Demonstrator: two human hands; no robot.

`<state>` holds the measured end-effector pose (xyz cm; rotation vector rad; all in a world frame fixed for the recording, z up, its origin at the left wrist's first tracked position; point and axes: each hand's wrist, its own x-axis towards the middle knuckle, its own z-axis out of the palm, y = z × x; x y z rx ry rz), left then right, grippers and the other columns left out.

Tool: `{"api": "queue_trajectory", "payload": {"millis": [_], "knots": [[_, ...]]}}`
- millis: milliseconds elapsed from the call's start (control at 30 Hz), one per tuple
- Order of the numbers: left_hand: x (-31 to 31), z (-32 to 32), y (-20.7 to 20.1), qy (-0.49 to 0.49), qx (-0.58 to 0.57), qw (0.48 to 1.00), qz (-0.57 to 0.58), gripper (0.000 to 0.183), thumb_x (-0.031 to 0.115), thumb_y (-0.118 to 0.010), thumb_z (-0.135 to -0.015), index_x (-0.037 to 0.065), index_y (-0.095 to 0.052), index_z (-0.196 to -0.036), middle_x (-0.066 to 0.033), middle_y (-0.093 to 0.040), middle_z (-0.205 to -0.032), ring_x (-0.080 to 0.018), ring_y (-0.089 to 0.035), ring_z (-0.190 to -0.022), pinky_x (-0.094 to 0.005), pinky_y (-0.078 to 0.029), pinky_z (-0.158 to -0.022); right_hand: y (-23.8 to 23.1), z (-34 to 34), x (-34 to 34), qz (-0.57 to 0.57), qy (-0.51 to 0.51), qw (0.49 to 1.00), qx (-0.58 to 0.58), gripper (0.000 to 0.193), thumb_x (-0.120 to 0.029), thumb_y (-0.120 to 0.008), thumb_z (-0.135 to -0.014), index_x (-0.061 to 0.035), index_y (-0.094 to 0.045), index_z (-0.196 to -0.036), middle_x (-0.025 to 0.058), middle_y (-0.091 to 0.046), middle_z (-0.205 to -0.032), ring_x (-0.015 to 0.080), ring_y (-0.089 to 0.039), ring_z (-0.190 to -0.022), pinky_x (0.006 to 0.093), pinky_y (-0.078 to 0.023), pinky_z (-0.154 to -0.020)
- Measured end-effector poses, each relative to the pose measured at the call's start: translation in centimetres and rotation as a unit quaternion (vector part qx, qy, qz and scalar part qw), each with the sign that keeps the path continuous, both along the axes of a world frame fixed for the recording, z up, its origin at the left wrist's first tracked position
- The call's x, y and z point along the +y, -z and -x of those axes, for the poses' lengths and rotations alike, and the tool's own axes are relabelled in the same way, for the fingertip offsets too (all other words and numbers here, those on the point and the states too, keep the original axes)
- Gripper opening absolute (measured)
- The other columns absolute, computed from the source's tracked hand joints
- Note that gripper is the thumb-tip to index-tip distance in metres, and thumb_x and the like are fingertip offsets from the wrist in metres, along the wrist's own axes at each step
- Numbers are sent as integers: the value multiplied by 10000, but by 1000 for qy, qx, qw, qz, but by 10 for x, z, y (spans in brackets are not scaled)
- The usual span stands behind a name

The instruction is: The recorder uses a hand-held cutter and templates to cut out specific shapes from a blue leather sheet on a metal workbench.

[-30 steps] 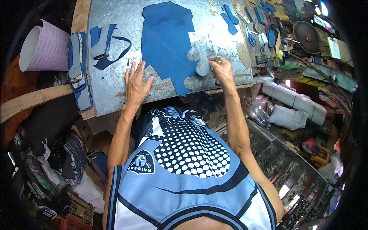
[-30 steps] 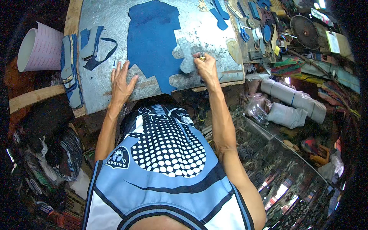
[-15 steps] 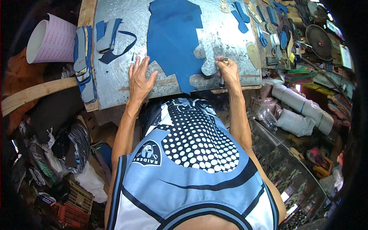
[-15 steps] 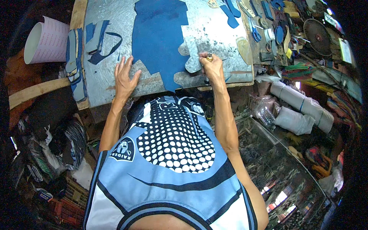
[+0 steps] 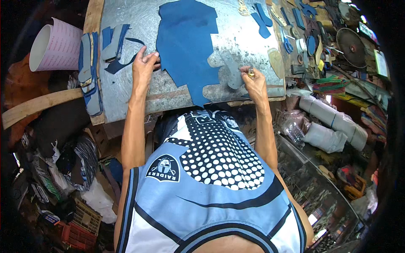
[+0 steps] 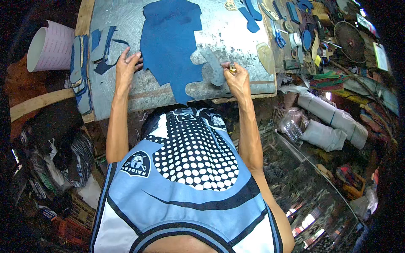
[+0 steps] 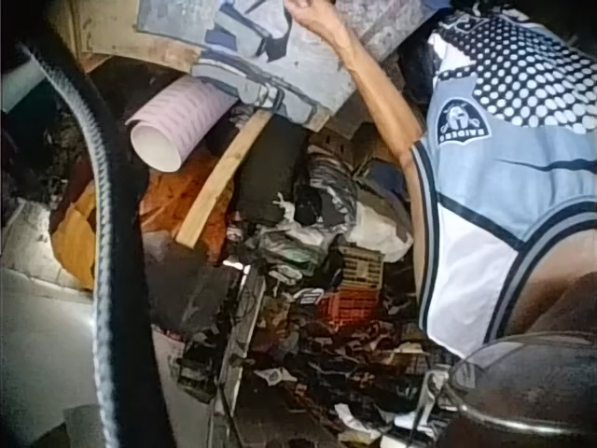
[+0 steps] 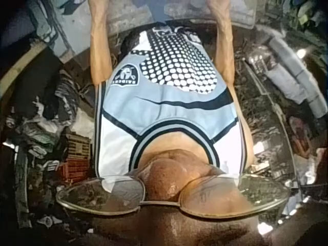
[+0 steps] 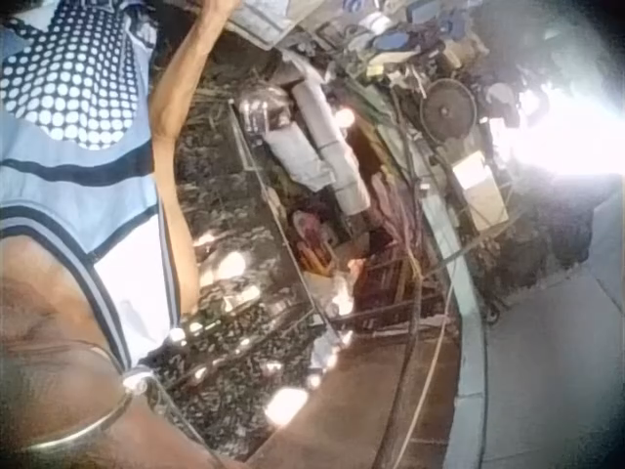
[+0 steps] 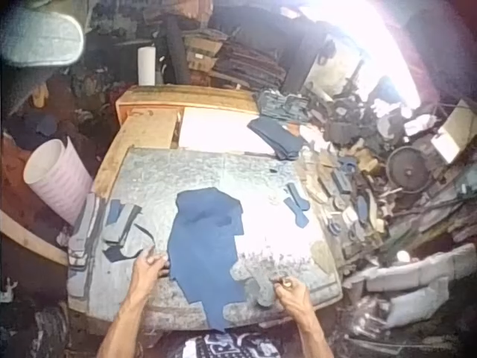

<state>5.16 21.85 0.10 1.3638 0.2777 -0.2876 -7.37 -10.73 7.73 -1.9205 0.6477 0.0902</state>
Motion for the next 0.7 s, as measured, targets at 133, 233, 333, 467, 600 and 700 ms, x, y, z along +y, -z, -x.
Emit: {"api": "queue_trajectory", "payload": {"millis": [133,233,333,467,600,700], "knots": [[11,-21,-2,86,20,992,-89,815,165,-721,-890,-91,-238,-1495,-201,-660,-1096,-167,-667,-809,-286,-570,-675,-5,3,-9,75,-47,995,-50,179,-51,-572,-896,18,-692,-1010,-21,-524,-680,66,-459,-609,252,-387,-532],[-2,-33,-7,135,48,983,-117,733,233,-718,-897,-130,-365,-1428,-226,-667,-1139,-214,-683,-913,-319,-562,-763,-5,12,-17,148,-65,985,-59,203,-66,-575,-863,3,-701,-1007,67,-635,-737,127,-573,-646,290,-468,-598],[-3,-43,24,140,21,983,-118,644,205,-697,-913,-124,-423,-1395,-237,-648,-1196,-235,-670,-999,-324,-540,-849,-9,16,-9,143,-79,986,-35,168,-48,-578,-844,15,-681,-961,151,-710,-908,241,-682,-806,348,-534,-708],[-21,-44,1,75,21,995,-59,473,77,-599,-943,-102,-470,-1362,-209,-655,-1186,-225,-657,-1020,-314,-522,-891,3,29,-9,188,-100,975,-64,221,-49,-611,-814,8,-683,-1015,182,-691,-965,325,-676,-871,388,-533,-775],[-15,-53,23,3,22,1000,3,406,-1,-526,-948,-89,-494,-1343,-182,-666,-1163,-216,-660,-1002,-304,-522,-889,-13,35,-2,191,-98,976,-44,251,-57,-618,-812,13,-682,-1044,184,-670,-937,339,-656,-850,388,-519,-767],[-17,-61,17,-12,17,1000,-8,418,-8,-524,-948,-88,-479,-1356,-181,-663,-1176,-205,-659,-1005,-294,-521,-890,-16,35,-1,188,-96,977,-32,247,-56,-617,-810,18,-680,-1037,180,-664,-930,340,-649,-855,386,-513,-772]]}}
